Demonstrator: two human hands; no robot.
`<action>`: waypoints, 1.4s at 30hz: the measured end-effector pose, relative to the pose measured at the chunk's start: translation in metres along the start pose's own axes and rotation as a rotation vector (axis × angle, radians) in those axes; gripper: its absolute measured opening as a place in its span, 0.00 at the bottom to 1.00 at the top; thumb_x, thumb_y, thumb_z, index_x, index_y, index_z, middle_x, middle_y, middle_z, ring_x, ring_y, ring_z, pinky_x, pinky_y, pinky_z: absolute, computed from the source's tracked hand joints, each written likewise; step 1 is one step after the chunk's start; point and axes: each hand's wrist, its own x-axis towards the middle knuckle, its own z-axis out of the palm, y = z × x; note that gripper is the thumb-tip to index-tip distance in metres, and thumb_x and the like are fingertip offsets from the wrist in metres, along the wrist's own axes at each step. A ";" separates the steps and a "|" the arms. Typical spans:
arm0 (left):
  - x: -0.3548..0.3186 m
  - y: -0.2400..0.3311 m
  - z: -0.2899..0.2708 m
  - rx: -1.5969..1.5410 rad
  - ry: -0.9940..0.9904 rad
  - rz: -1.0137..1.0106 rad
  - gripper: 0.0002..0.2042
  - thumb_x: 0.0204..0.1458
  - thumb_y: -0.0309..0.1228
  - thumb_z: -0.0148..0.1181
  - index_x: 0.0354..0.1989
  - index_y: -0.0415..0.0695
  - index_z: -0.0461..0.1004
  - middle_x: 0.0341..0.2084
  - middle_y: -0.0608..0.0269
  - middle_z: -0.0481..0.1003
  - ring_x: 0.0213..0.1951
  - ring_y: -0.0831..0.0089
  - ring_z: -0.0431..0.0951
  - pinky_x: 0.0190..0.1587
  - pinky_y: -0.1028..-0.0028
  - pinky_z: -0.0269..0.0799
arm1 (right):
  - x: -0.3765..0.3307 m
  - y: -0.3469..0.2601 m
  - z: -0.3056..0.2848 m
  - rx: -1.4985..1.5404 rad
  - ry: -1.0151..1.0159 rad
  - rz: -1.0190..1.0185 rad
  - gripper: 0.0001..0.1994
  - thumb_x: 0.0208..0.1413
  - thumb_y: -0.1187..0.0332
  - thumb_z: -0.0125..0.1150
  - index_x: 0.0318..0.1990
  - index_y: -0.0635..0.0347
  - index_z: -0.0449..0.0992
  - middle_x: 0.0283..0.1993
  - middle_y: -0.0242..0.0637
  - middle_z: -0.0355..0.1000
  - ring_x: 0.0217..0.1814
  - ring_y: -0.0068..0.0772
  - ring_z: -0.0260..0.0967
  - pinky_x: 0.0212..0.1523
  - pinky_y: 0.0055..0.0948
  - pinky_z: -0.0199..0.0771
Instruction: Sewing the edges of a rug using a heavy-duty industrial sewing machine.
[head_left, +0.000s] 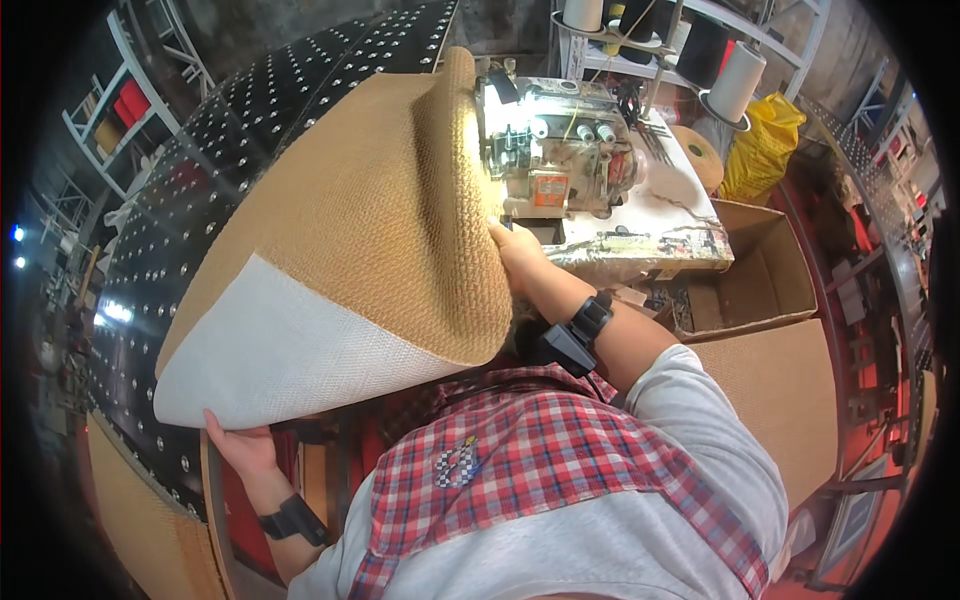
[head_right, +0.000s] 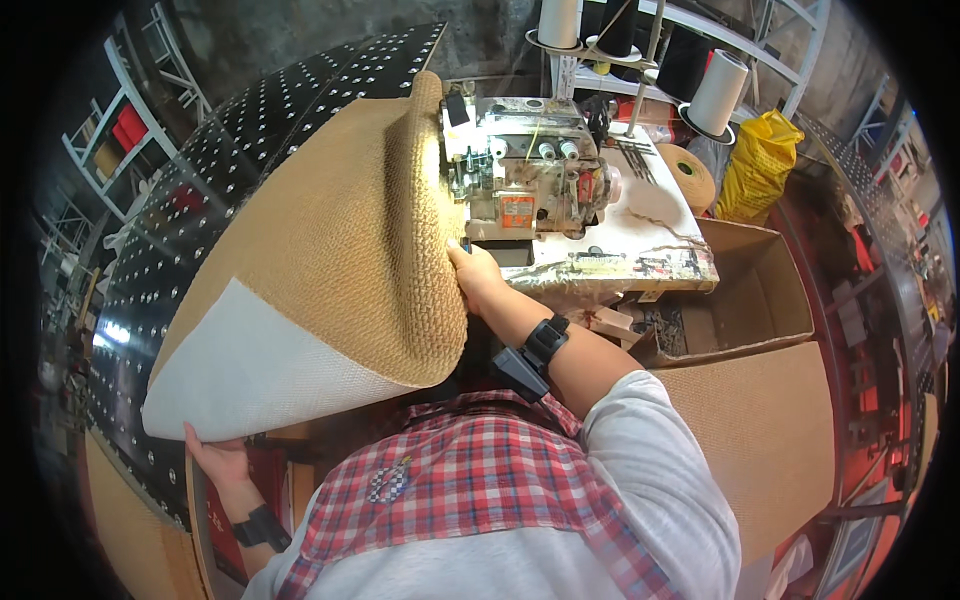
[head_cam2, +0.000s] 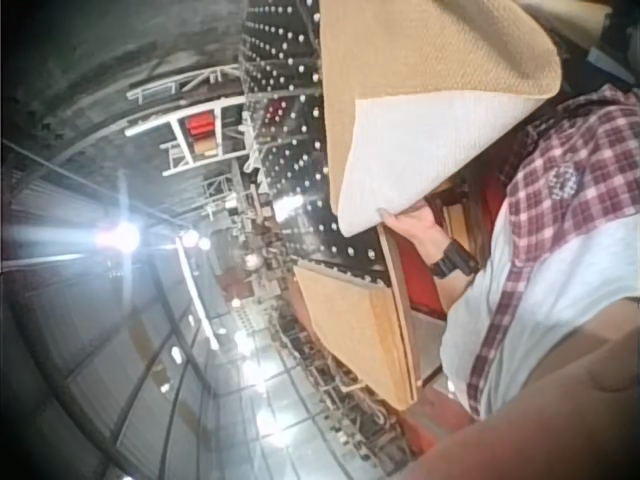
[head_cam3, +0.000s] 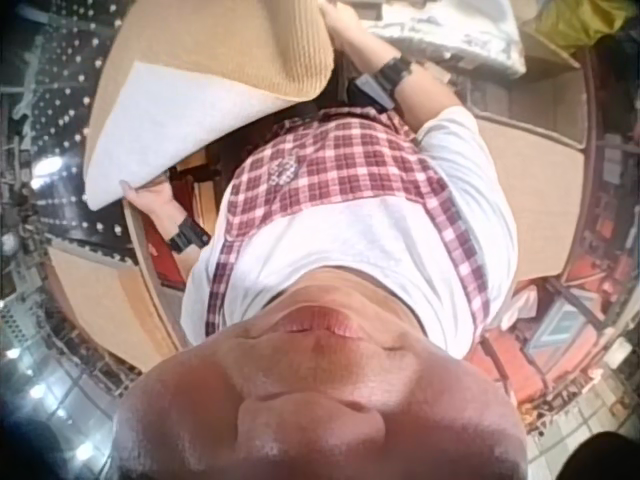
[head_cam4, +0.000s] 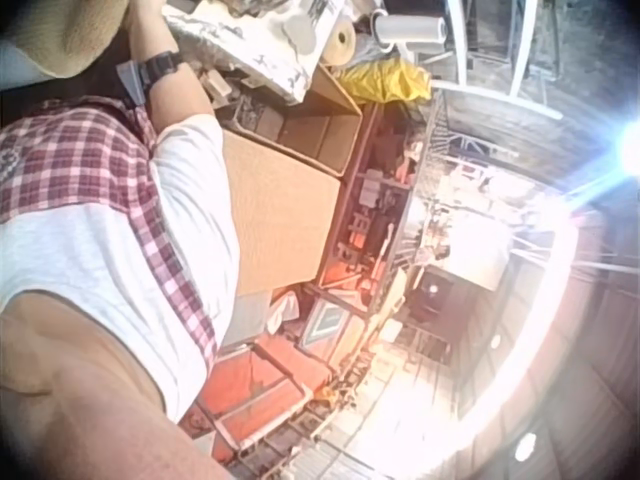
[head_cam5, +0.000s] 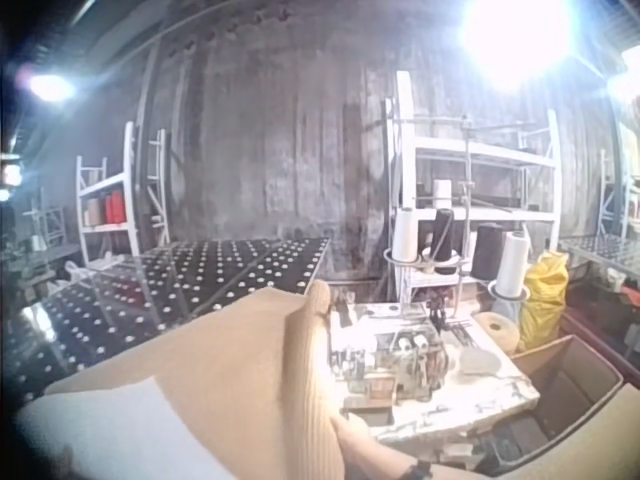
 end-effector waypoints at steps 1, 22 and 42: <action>-0.003 0.000 -0.003 -0.012 -0.029 0.013 0.29 0.49 0.45 0.48 0.56 0.43 0.52 0.53 0.59 0.59 0.53 0.63 0.60 0.52 0.63 0.60 | -0.003 0.000 0.001 0.005 -0.005 -0.015 0.13 0.55 0.63 0.46 0.38 0.66 0.68 0.33 0.40 0.70 0.30 0.33 0.68 0.30 0.33 0.68; 0.002 -0.044 -0.013 -0.016 -0.375 -0.115 0.25 0.50 0.42 0.49 0.55 0.46 0.53 0.52 0.60 0.60 0.51 0.64 0.62 0.47 0.65 0.65 | 0.016 0.006 -0.007 -0.130 -0.090 -0.084 0.15 0.55 0.63 0.45 0.42 0.66 0.67 0.35 0.39 0.69 0.33 0.30 0.66 0.35 0.30 0.66; -0.010 -0.072 -0.008 0.193 -0.632 -0.269 0.24 0.48 0.36 0.53 0.52 0.39 0.57 0.45 0.54 0.66 0.45 0.61 0.70 0.42 0.65 0.70 | -0.015 -0.009 -0.011 -0.685 -0.165 0.050 0.09 0.48 0.66 0.57 0.33 0.61 0.68 0.23 0.31 0.67 0.17 0.20 0.61 0.14 0.19 0.61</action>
